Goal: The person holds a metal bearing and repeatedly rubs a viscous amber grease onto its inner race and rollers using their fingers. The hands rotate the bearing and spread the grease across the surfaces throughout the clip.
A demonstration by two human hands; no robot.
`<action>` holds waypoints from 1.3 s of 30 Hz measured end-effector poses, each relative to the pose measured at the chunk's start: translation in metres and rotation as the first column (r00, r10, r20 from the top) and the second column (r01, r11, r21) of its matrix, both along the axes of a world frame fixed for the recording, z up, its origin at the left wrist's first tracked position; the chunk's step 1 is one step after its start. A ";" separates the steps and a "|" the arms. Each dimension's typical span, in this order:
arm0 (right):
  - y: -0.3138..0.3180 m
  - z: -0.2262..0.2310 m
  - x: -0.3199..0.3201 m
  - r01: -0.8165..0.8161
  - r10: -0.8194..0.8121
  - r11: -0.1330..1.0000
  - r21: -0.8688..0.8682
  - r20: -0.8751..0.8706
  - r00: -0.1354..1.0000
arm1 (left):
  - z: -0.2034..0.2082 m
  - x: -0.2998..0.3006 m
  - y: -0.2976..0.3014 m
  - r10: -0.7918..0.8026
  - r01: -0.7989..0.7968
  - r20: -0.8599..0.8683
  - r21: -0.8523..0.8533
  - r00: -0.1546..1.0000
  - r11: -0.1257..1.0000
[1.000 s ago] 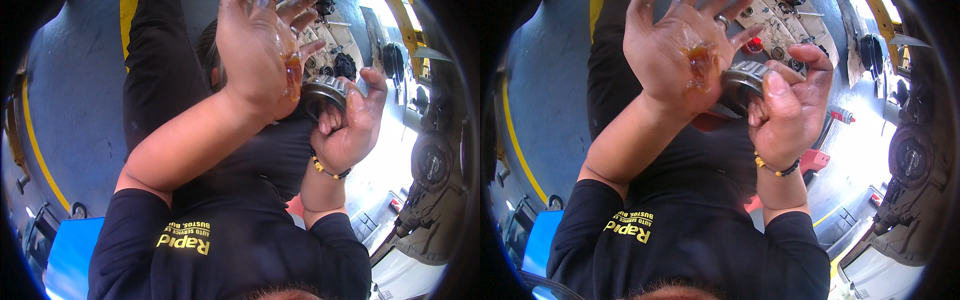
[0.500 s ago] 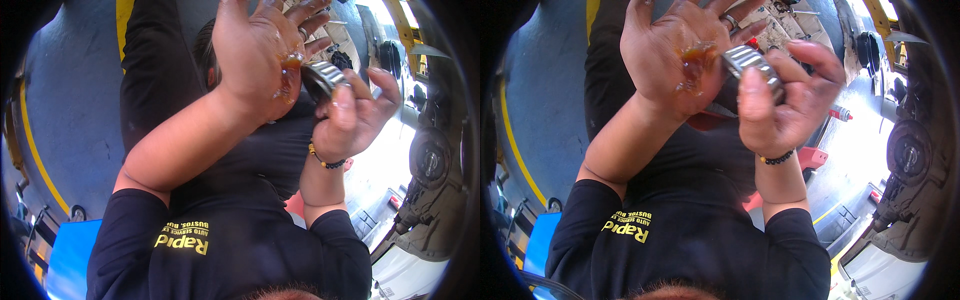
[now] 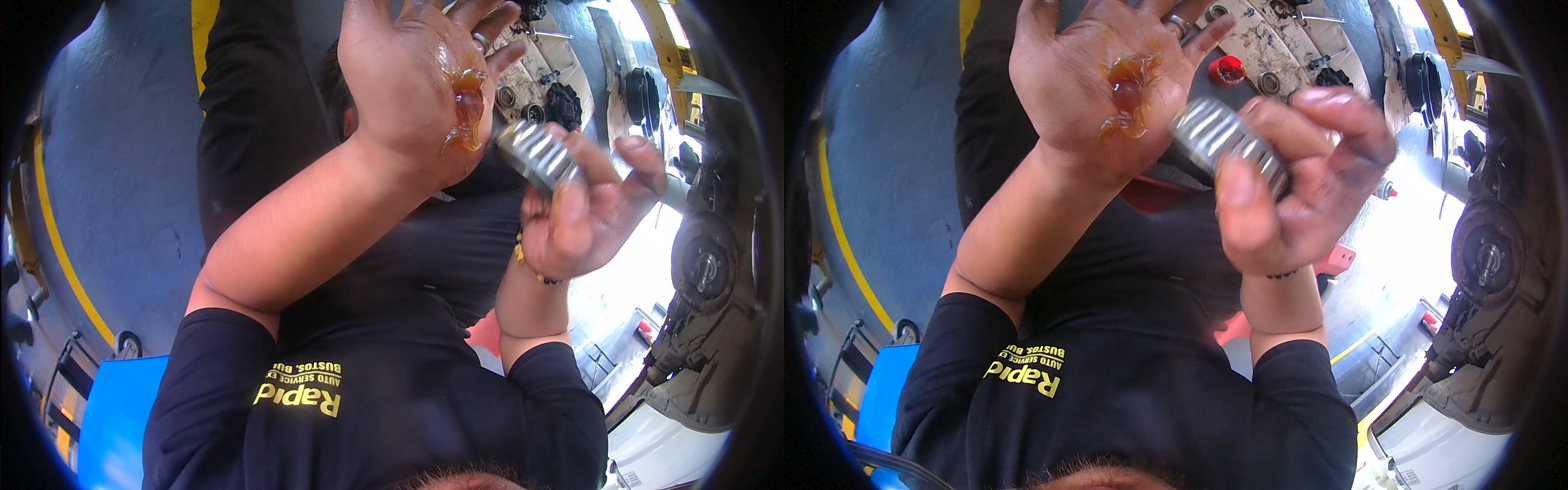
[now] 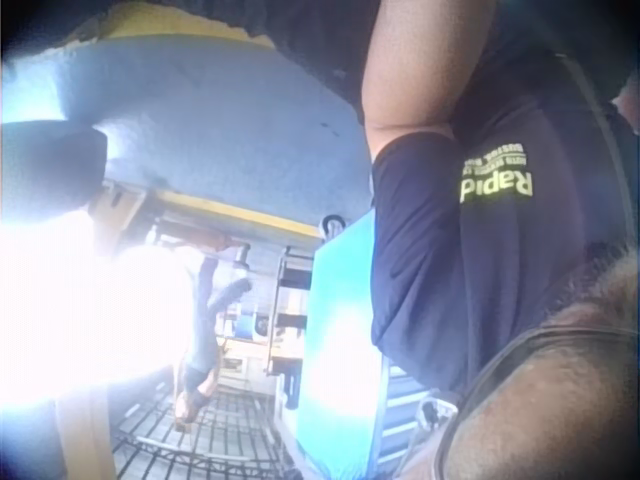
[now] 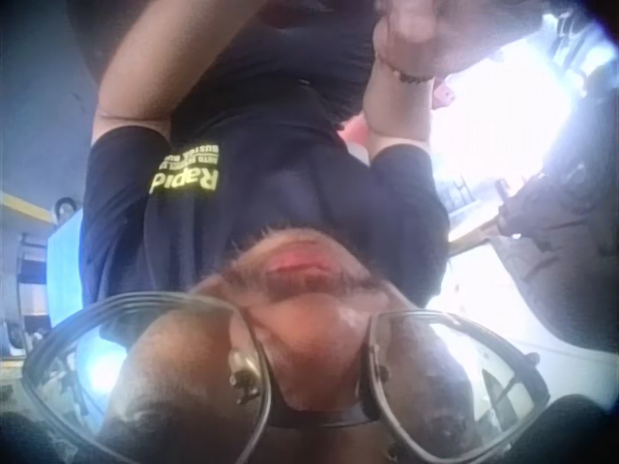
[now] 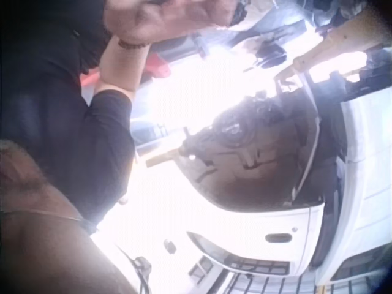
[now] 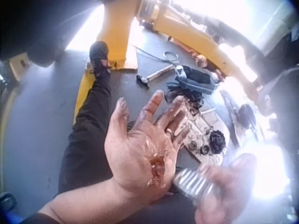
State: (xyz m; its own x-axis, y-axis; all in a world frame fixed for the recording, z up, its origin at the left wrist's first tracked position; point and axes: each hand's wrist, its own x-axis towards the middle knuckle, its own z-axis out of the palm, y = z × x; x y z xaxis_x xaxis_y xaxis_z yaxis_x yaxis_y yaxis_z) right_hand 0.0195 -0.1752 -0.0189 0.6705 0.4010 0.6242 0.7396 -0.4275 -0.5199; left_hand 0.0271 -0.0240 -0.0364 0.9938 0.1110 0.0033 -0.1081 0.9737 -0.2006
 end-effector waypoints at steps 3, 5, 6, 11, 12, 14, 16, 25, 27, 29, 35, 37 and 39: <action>0.005 0.000 0.002 0.068 -0.066 0.995 0.076 -0.032 0.997 | 0.009 -0.010 -0.004 -0.021 0.020 0.002 0.121 1.000 0.992; 0.004 0.000 -0.013 0.040 -0.027 0.993 0.114 -0.114 0.993 | 0.003 -0.009 -0.001 -0.039 0.037 0.027 0.090 0.999 0.995; 0.002 0.003 -0.018 0.043 -0.017 0.989 0.143 -0.174 0.985 | 0.000 -0.009 0.000 -0.051 0.047 0.041 0.078 0.998 0.996; 0.008 0.005 -0.008 0.111 -0.056 0.965 0.236 -0.228 0.972 | -0.001 -0.006 -0.004 -0.032 0.029 0.099 0.032 0.995 0.999; 0.010 0.001 -0.010 0.111 -0.063 0.969 0.222 -0.213 0.975 | 0.012 -0.011 -0.005 -0.020 0.017 0.034 0.089 0.999 0.996; 0.007 -0.003 -0.019 0.094 -0.049 0.977 0.193 -0.228 0.972 | 0.032 -0.010 0.002 -0.009 0.025 -0.220 0.070 0.976 0.997; 0.006 0.003 -0.020 0.102 -0.023 0.963 0.248 -0.301 0.953 | 0.002 -0.007 0.002 0.069 -0.069 -0.053 0.006 0.996 0.998; -0.001 -0.011 -0.022 0.088 -0.062 0.990 0.108 -0.218 0.974 | -0.002 -0.002 0.004 0.187 -0.180 -0.122 0.067 0.975 0.981; -0.002 -0.009 -0.017 0.142 -0.071 0.968 0.205 -0.319 0.945 | 0.002 -0.004 0.012 0.120 -0.124 -0.128 -0.026 0.985 0.992; -0.002 -0.006 -0.010 0.201 -0.063 0.932 0.302 -0.409 0.910 | 0.009 -0.009 0.015 0.113 -0.115 -0.097 -0.021 0.989 0.993; 0.005 0.011 0.012 0.159 0.444 0.618 0.770 -0.509 0.738 | 0.007 -0.018 0.010 0.077 -0.076 0.028 -0.036 0.997 0.996; 0.014 0.017 0.007 0.221 0.375 0.628 0.746 -0.539 0.754 | 0.009 -0.021 0.004 0.101 -0.101 -0.019 -0.010 0.995 0.995; 0.017 0.016 0.004 0.239 0.374 0.609 0.757 -0.539 0.754 | 0.009 -0.023 -0.006 0.155 -0.152 -0.075 0.048 0.985 0.987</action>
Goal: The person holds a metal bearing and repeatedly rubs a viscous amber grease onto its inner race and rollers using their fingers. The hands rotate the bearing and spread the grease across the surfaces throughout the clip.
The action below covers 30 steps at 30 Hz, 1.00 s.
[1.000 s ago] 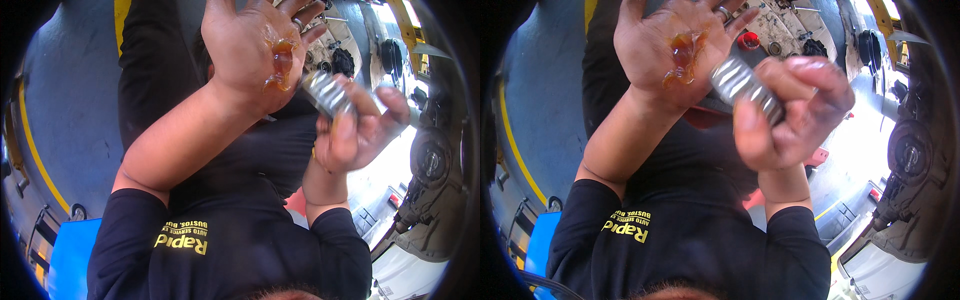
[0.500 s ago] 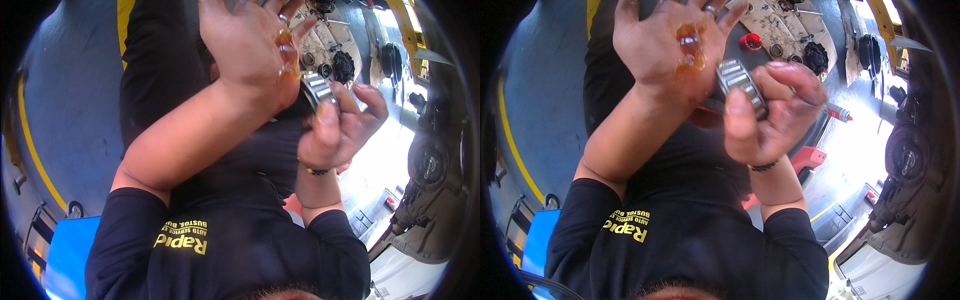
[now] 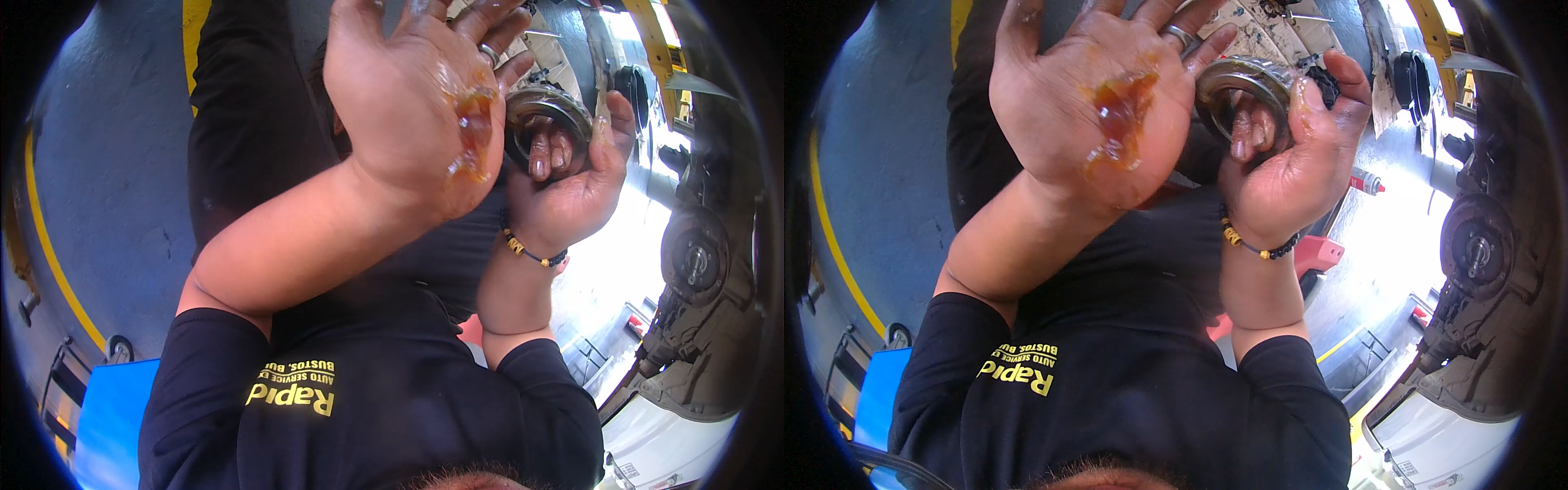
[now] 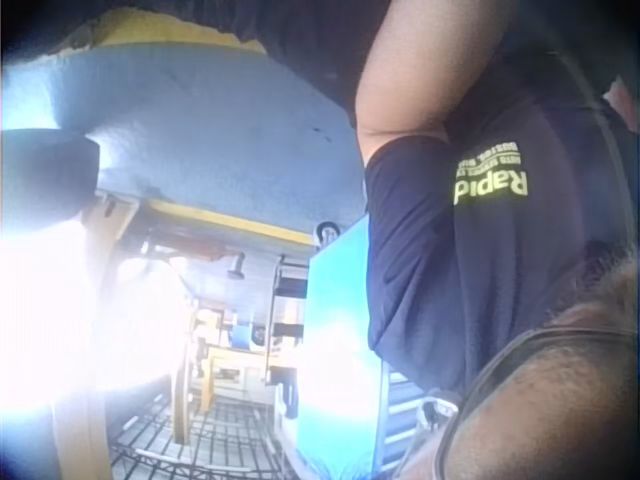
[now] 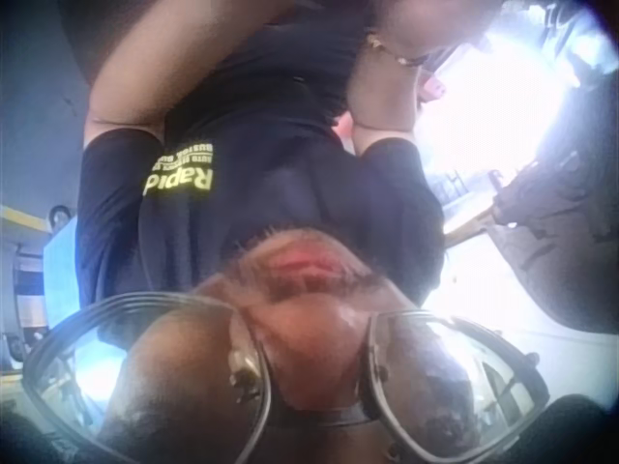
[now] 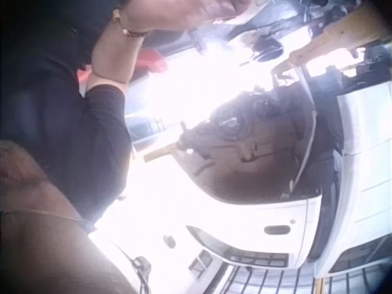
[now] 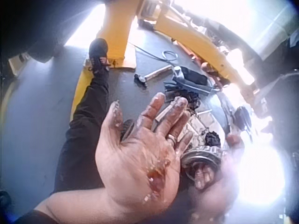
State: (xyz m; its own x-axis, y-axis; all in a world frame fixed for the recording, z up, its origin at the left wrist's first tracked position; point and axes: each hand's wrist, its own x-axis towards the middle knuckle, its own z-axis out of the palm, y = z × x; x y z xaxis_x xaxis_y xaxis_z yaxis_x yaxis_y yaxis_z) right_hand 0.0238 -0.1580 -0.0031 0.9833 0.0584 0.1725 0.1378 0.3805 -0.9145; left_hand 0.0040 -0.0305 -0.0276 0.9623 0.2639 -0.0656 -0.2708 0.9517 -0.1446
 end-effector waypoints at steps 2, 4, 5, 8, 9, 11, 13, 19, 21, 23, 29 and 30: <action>-0.001 -0.006 -0.001 -0.043 0.043 0.996 0.079 0.001 0.999 | -0.001 -0.002 -0.009 0.063 -0.060 -0.044 0.069 0.997 0.996; 0.004 -0.007 0.001 0.137 -0.132 0.990 0.042 -0.093 0.987 | -0.002 -0.005 -0.013 0.120 -0.109 -0.068 0.136 0.990 0.985; 0.004 -0.006 0.002 0.159 -0.152 0.986 0.054 -0.115 0.982 | -0.002 -0.005 -0.014 0.146 -0.133 -0.076 0.161 0.986 0.978; 0.002 -0.007 0.002 0.099 -0.077 0.982 0.163 -0.138 0.987 | -0.002 -0.010 -0.012 0.197 -0.170 -0.097 0.230 0.976 0.958; 0.004 -0.006 0.000 0.087 -0.063 0.984 0.157 -0.152 0.986 | -0.002 -0.010 -0.014 0.214 -0.184 -0.100 0.246 0.972 0.952; 0.009 -0.004 -0.007 0.063 -0.036 0.988 0.144 -0.183 0.983 | -0.002 -0.012 -0.017 0.246 -0.207 -0.109 0.283 0.963 0.937; 0.018 0.002 -0.021 0.100 -0.100 0.995 -0.005 -0.148 0.984 | -0.004 -0.014 -0.017 0.274 -0.225 -0.118 0.318 0.955 0.921; 0.029 0.004 -0.035 0.269 -0.284 0.921 -0.281 -0.014 0.959 | -0.007 -0.013 -0.012 0.330 -0.271 -0.108 0.368 0.938 0.889; 0.029 0.008 -0.043 0.189 -0.193 0.937 -0.295 0.014 0.981 | -0.009 -0.011 -0.009 0.351 -0.292 -0.099 0.373 0.931 0.881; 0.020 0.006 -0.049 0.097 -0.090 0.943 -0.318 0.039 0.995 | -0.009 -0.007 -0.007 0.371 -0.316 -0.087 0.370 0.925 0.874; -0.008 0.004 -0.035 -0.059 0.076 0.974 -0.220 0.066 0.995 | -0.004 0.005 0.027 0.049 -0.069 0.171 0.110 0.984 0.992; -0.011 0.003 -0.027 -0.069 0.081 0.986 -0.155 0.072 0.994 | 0.007 0.003 0.030 -0.070 0.067 0.058 0.042 0.996 0.997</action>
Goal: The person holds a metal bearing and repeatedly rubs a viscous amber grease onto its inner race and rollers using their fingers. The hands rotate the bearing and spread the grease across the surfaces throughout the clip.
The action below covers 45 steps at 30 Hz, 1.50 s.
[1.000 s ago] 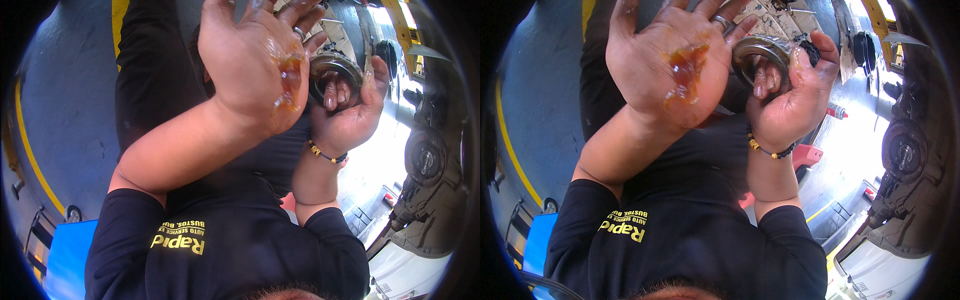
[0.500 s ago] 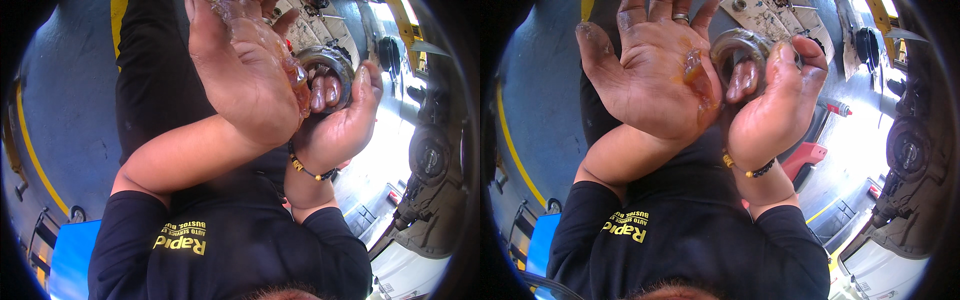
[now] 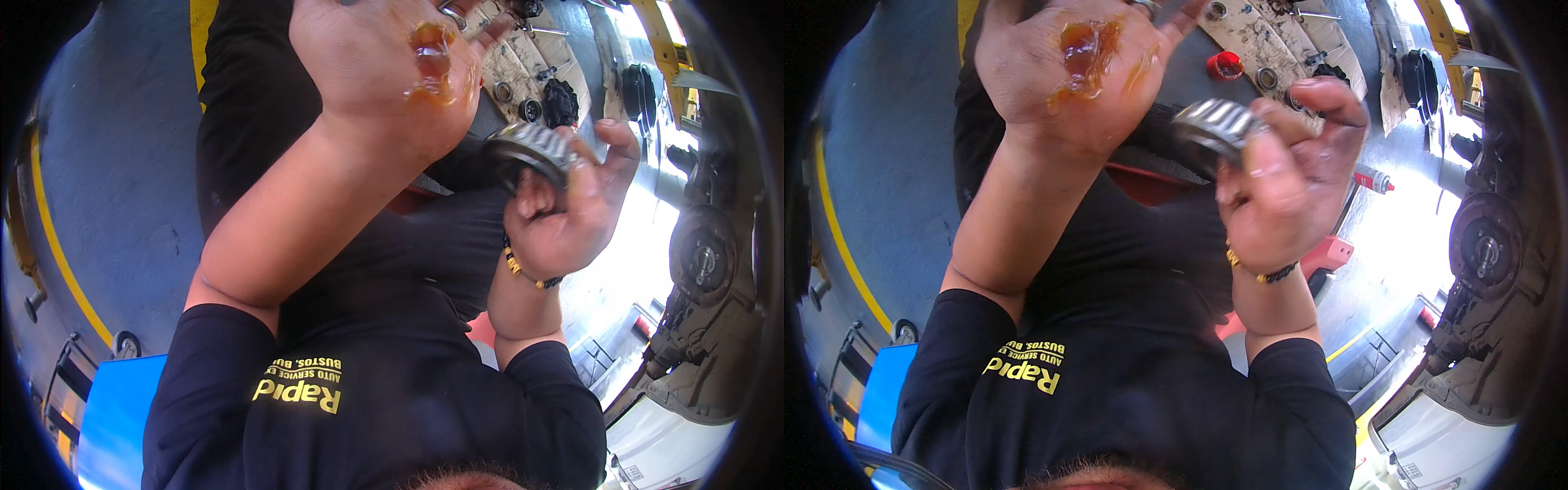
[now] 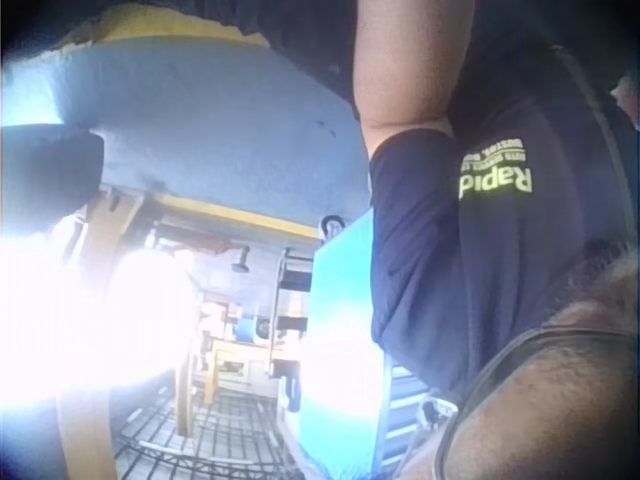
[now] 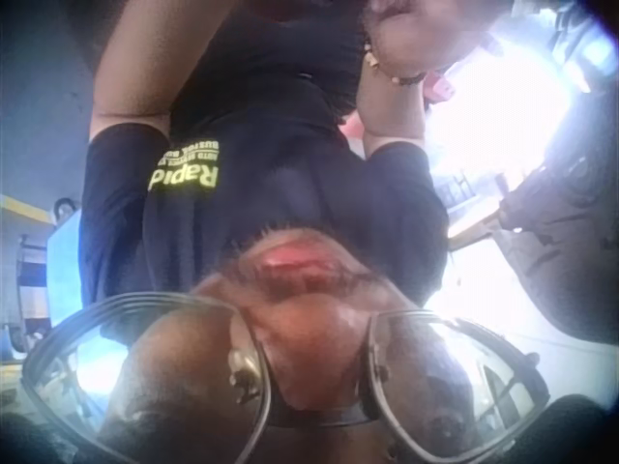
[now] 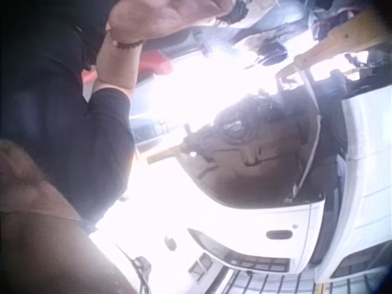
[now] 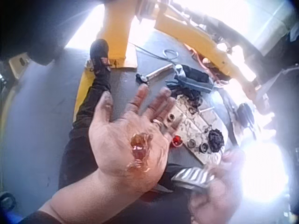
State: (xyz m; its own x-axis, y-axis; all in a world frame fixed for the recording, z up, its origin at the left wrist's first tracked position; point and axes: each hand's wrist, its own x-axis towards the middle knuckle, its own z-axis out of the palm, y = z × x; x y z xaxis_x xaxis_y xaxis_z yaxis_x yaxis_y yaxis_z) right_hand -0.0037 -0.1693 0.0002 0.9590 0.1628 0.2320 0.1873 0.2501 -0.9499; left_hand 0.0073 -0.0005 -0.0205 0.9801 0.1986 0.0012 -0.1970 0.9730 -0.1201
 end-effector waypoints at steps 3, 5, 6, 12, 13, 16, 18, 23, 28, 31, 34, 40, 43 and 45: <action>-0.005 -0.003 0.018 -0.039 0.038 0.979 0.199 0.007 0.999 | 0.002 -0.003 -0.004 -0.177 0.175 -0.022 -0.065 0.984 0.982; -0.004 -0.002 0.024 -0.053 0.039 0.985 0.167 0.086 0.996 | -0.012 -0.002 -0.011 -0.227 0.239 0.143 -0.080 0.963 0.968; -0.007 -0.003 0.026 -0.105 0.090 0.984 0.143 0.108 0.990 | -0.013 -0.004 -0.012 -0.261 0.279 0.170 -0.098 0.950 0.955; 0.007 -0.006 0.022 0.135 -0.140 0.989 0.053 0.102 0.985 | -0.003 -0.006 -0.011 -0.301 0.307 0.067 -0.130 0.951 0.943; 0.006 -0.006 0.020 0.093 -0.099 0.993 0.068 0.103 0.990 | -0.003 -0.006 -0.010 -0.305 0.309 0.053 -0.134 0.951 0.942; 0.004 -0.007 0.015 0.005 -0.003 1.000 -0.010 0.169 0.986 | -0.005 -0.005 -0.011 -0.286 0.286 0.016 -0.117 0.958 0.951; 0.000 -0.008 0.011 -0.009 0.036 0.994 -0.109 0.243 0.969 | 0.004 -0.010 -0.008 -0.298 0.293 -0.040 -0.096 0.954 0.951; -0.024 -0.001 0.005 -0.072 0.311 0.874 -0.481 0.439 0.843 | -0.001 -0.015 -0.003 -0.393 0.387 -0.004 -0.167 0.919 0.907; -0.046 0.005 0.010 -0.114 0.450 0.804 -0.583 0.472 0.759 | 0.015 -0.011 0.002 -0.274 0.270 -0.036 -0.078 0.961 0.960; -0.037 -0.009 0.027 -0.174 0.238 0.968 -0.180 0.445 0.864 | 0.011 -0.009 0.004 -0.279 0.280 0.027 -0.075 0.960 0.957; -0.029 -0.006 0.031 -0.146 0.195 0.977 -0.157 0.369 0.909 | -0.001 -0.006 -0.004 -0.306 0.313 0.082 -0.084 0.948 0.946; -0.017 -0.018 0.017 0.044 0.279 0.873 -0.485 0.572 0.772 | -0.009 -0.006 -0.014 -0.346 0.358 0.119 -0.100 0.931 0.928; -0.014 -0.016 0.012 -0.063 0.356 0.888 -0.456 0.593 0.722 | -0.011 -0.006 -0.013 -0.348 0.361 0.139 -0.081 0.927 0.929; -0.019 -0.006 0.017 -0.171 0.515 0.824 -0.540 0.591 0.621 | -0.014 -0.004 -0.011 -0.350 0.366 0.182 -0.061 0.919 0.929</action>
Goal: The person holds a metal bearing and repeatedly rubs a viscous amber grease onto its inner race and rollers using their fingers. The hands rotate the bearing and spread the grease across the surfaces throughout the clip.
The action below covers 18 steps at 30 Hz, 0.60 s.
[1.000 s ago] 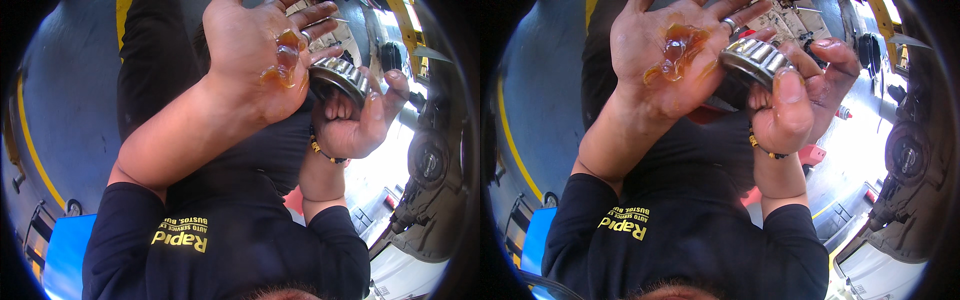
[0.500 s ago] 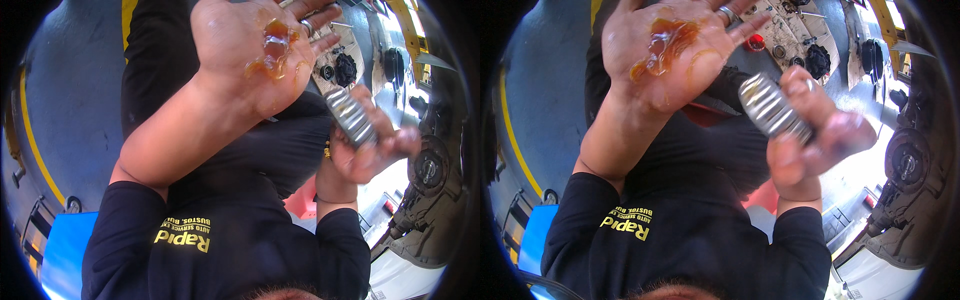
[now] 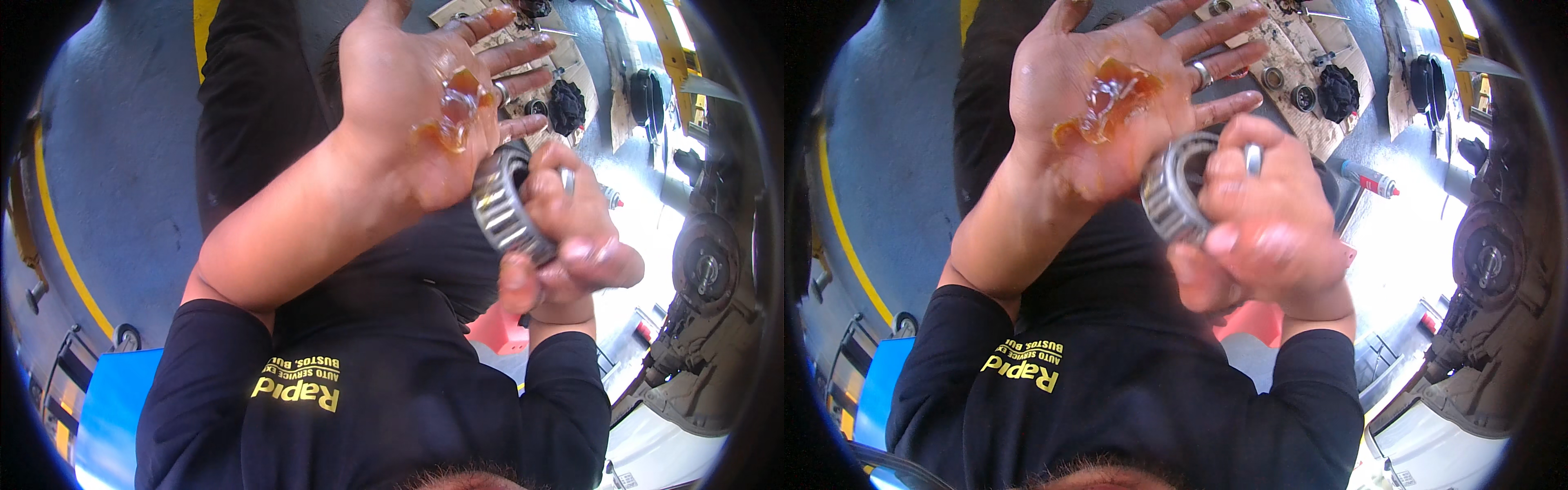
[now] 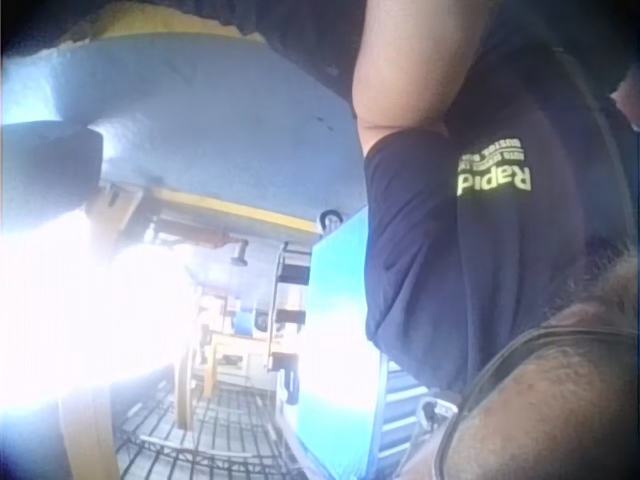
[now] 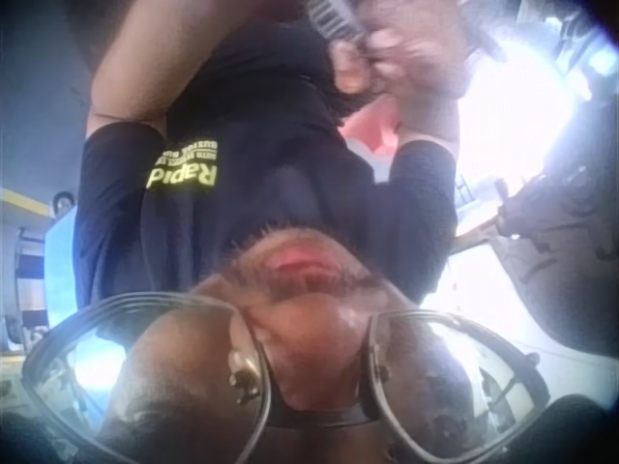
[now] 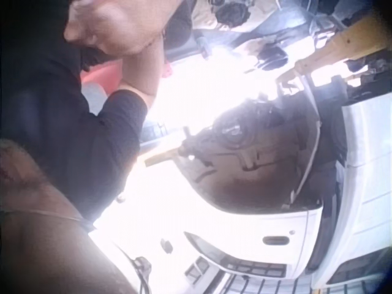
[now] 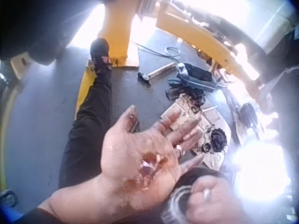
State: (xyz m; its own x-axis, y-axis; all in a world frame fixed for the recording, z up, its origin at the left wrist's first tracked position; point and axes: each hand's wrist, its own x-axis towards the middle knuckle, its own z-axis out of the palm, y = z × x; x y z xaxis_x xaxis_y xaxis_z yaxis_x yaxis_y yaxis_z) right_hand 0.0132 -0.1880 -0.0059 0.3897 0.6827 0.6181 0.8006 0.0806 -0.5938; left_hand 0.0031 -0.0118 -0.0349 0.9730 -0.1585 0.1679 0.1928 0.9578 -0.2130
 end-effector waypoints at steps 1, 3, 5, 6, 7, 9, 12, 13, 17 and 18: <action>-0.003 0.005 0.002 -0.077 0.078 0.996 -0.045 0.026 0.997 | -0.003 0.002 0.001 0.012 -0.012 0.022 0.005 1.000 1.000; -0.009 0.017 0.002 -0.066 0.079 0.985 -0.161 0.078 0.994 | 0.006 0.003 0.011 0.046 -0.046 0.007 0.037 0.999 0.998; -0.016 0.031 -0.003 0.110 -0.069 0.954 -0.280 0.153 0.986 | 0.010 0.003 0.015 0.113 -0.107 -0.038 0.117 0.993 0.987; -0.020 0.027 -0.006 0.181 -0.133 0.953 -0.242 0.201 0.970 | 0.009 0.004 0.015 0.115 -0.110 -0.043 0.119 0.992 0.987; -0.022 0.024 -0.009 0.254 -0.202 0.945 -0.205 0.246 0.948 | 0.005 0.007 0.014 0.117 -0.111 -0.048 0.122 0.992 0.986; -0.024 0.026 -0.013 0.400 -0.297 0.892 -0.212 0.391 0.871 | -0.001 0.012 0.011 0.094 -0.086 -0.063 0.115 0.994 0.990; -0.024 0.033 -0.012 0.492 -0.285 0.837 -0.238 0.579 0.764 | -0.003 0.014 0.007 0.078 -0.055 -0.168 0.138 0.983 0.989; -0.020 0.034 -0.008 0.449 -0.258 0.868 -0.212 0.580 0.773 | -0.004 0.014 0.008 0.080 -0.055 -0.161 0.156 0.984 0.986; -0.023 0.034 0.004 0.293 -0.100 0.934 -0.204 0.639 0.763 | -0.003 0.017 0.004 0.062 -0.035 -0.158 0.165 0.985 0.986; -0.025 0.033 0.009 0.257 -0.056 0.943 -0.210 0.662 0.747 | -0.001 0.018 0.002 0.063 -0.034 -0.166 0.170 0.984 0.985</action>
State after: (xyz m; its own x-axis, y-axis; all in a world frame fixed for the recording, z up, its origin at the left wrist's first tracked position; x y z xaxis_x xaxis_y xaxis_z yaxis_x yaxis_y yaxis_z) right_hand 0.0222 -0.2127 0.0271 0.0880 0.8244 0.5591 0.9828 -0.1632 0.0859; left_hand 0.0211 -0.0095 -0.0361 0.9922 -0.1219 -0.0254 0.1197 0.9899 -0.0759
